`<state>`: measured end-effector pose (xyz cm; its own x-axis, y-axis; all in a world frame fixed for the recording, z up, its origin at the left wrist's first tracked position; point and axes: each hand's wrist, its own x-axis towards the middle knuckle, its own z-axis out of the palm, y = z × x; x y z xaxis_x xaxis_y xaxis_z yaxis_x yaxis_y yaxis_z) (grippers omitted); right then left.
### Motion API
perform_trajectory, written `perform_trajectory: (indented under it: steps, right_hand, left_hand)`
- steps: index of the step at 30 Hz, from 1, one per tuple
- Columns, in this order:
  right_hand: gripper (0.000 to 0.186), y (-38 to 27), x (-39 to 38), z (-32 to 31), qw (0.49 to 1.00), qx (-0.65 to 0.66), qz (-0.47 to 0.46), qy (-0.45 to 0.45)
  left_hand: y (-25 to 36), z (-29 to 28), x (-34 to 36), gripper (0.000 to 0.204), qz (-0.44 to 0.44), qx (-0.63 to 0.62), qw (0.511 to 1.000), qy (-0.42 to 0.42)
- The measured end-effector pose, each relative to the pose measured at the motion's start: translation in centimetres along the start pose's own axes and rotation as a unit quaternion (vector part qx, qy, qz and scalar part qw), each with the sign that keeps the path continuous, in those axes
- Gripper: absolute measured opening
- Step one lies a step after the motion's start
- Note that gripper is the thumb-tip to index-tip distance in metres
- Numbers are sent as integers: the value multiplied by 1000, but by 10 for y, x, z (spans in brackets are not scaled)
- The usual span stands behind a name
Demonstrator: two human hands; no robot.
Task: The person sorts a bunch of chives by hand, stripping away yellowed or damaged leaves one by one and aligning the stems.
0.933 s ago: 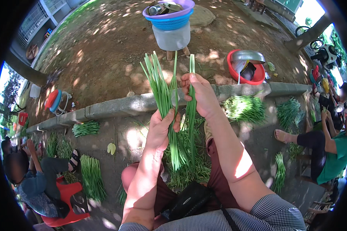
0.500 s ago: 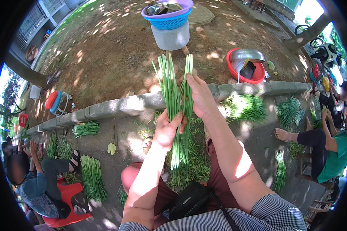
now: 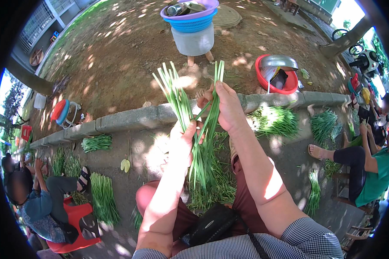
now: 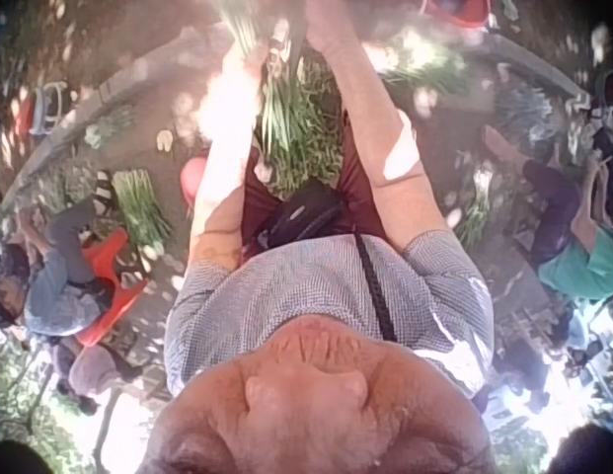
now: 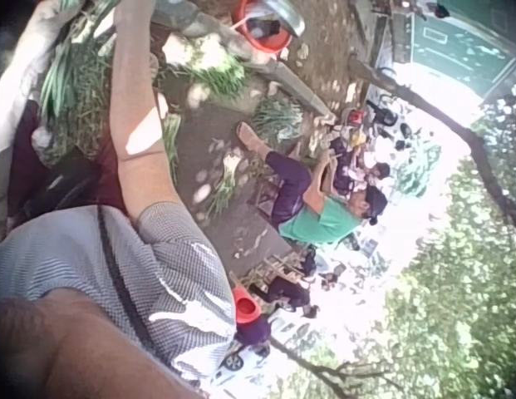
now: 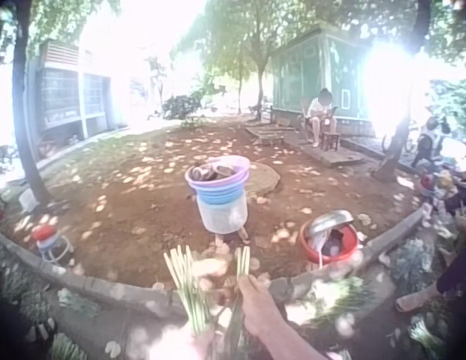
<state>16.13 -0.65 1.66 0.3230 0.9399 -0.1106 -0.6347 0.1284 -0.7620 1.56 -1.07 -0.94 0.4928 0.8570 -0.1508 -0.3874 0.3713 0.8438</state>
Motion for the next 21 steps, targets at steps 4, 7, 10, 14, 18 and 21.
perform_trajectory:
  steps: [4,7,10,14,18,21]
  right_hand:
    - [22,-4,-2,-1,1000,25,15,-5]
    - [21,-12,-2,-5,1000,20,10,9]
    - [20,-27,1,-13,997,-43,-14,63]
    - [21,-35,7,-33,959,-224,-100,142]
    - [19,-32,7,-30,956,-237,-85,149]
    - [16,-19,8,-24,985,-155,-39,71]
  left_hand:
    - [1,-7,4,12,-23,-47,996,74]
    - [7,-18,5,14,2,-104,990,93]
    - [14,-46,9,13,31,-163,983,82]
    - [39,-54,10,10,91,-2,984,155]
    - [42,-58,10,11,63,159,980,102]
    - [23,-36,1,11,11,114,993,3]
